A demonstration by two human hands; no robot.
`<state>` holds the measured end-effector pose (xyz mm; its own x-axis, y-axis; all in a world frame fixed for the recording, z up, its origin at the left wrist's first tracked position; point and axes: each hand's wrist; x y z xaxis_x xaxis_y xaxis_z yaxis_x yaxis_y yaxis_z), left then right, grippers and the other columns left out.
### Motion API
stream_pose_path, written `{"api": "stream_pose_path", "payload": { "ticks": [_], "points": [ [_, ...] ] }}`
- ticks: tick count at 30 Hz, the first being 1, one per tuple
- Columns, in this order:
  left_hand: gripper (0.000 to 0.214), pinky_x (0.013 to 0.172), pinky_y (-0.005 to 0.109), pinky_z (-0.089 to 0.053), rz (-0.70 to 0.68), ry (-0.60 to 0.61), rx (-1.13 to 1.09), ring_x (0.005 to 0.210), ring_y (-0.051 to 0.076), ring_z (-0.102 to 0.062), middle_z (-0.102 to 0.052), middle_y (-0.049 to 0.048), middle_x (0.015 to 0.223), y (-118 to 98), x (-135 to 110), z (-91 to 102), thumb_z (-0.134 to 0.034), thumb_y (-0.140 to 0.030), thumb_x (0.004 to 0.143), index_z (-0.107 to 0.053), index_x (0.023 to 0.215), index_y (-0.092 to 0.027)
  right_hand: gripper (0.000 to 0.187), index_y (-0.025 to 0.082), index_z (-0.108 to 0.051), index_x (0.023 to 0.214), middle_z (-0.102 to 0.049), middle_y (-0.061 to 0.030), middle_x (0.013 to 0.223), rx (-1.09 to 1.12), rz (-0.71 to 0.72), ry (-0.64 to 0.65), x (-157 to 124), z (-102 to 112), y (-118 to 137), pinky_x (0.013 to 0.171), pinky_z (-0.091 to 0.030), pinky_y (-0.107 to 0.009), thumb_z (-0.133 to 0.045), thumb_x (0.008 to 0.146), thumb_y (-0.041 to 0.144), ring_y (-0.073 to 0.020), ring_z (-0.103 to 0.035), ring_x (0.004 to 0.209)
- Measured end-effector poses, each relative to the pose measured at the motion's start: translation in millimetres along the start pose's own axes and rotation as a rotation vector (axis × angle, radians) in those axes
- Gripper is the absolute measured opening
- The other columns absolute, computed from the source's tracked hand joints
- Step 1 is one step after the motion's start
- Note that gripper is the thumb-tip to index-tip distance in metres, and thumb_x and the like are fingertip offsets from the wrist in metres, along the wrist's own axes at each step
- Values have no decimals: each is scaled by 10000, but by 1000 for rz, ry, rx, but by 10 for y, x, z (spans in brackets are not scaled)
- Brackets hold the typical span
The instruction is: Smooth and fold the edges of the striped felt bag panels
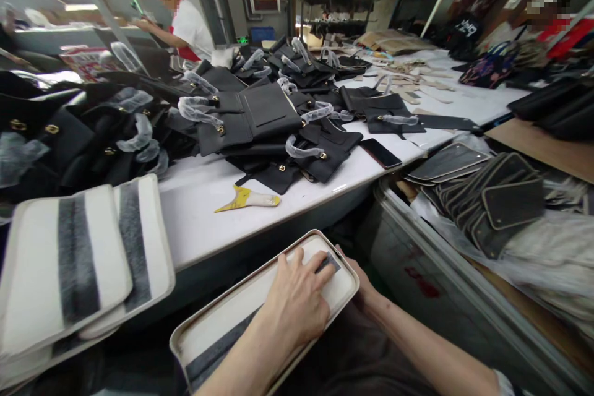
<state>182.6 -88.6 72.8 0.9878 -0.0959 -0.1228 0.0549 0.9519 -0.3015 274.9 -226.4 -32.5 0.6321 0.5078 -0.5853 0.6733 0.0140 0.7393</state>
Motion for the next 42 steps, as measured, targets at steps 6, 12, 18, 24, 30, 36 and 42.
{"api": "stream_pose_path", "payload": {
  "ticks": [6, 12, 18, 24, 30, 36, 42],
  "points": [
    [410, 840, 539, -404, -2, -21, 4, 1036, 318, -485, -579, 19, 1247, 4, 43, 5, -480, -259, 752, -536, 1157, -290, 470, 223, -684, 1163, -690, -71, 1175, -241, 339, -5, -230, 135, 123, 883, -511, -348, -589, 862, 572, -265, -631, 1073],
    [333, 831, 493, -387, -20, -44, -4, 1004, 284, -496, -601, 24, 1206, 31, 58, -9, -479, -245, 786, -551, 1110, -271, 328, 227, -707, 1125, -693, -62, 1133, -608, 503, -65, -271, 111, 228, 928, -492, -348, -666, 836, 374, -239, -636, 1056],
    [287, 838, 474, -379, -27, -69, -12, 973, 264, -503, -618, 12, 1151, 69, 97, -51, -441, -231, 843, -557, 1102, -277, 232, 232, -737, 1050, -703, -49, 1066, -669, 593, -84, -283, 83, 288, 895, -501, -322, -622, 875, 331, -207, -647, 998],
    [303, 855, 448, -385, -26, -85, -38, 984, 257, -499, -610, -1, 1161, 76, 97, -83, -487, -225, 816, -564, 1103, -283, 203, 231, -747, 1012, -687, -54, 1009, -685, 684, -69, -330, 105, 286, 869, -499, -313, -604, 897, 320, -193, -639, 961],
    [328, 871, 431, -406, -28, -93, -39, 999, 257, -496, -600, 7, 1166, 64, 88, -93, -509, -225, 793, -569, 1110, -284, 204, 244, -738, 1043, -664, -38, 993, -736, 742, -26, -361, 153, 244, 808, -500, -277, -575, 922, 270, -167, -631, 918],
    [307, 896, 420, -423, -29, -96, -63, 1000, 250, -505, -610, -1, 1163, 58, 79, -111, -528, -222, 775, -575, 1075, -264, 254, 233, -711, 1099, -638, -41, 997, -924, 827, 61, -427, 153, 322, 809, -505, -262, -496, 964, 242, -152, -621, 906],
    [287, 884, 406, -435, -4, -128, -65, 982, 243, -524, -625, 15, 1115, 60, 71, -151, -506, -231, 788, -548, 1071, -248, 320, 157, -640, 1143, -610, -87, 991, -1266, 931, 166, -433, 150, 422, 814, -511, -317, -361, 987, 163, -187, -584, 912]
  ]
}}
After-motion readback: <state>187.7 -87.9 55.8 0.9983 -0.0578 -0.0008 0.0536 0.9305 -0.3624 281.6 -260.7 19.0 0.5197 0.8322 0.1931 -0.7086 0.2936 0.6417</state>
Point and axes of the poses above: each hand's wrist, its own x-axis towards the middle knuckle, its own z-axis out of the back of the hand, y = z × x
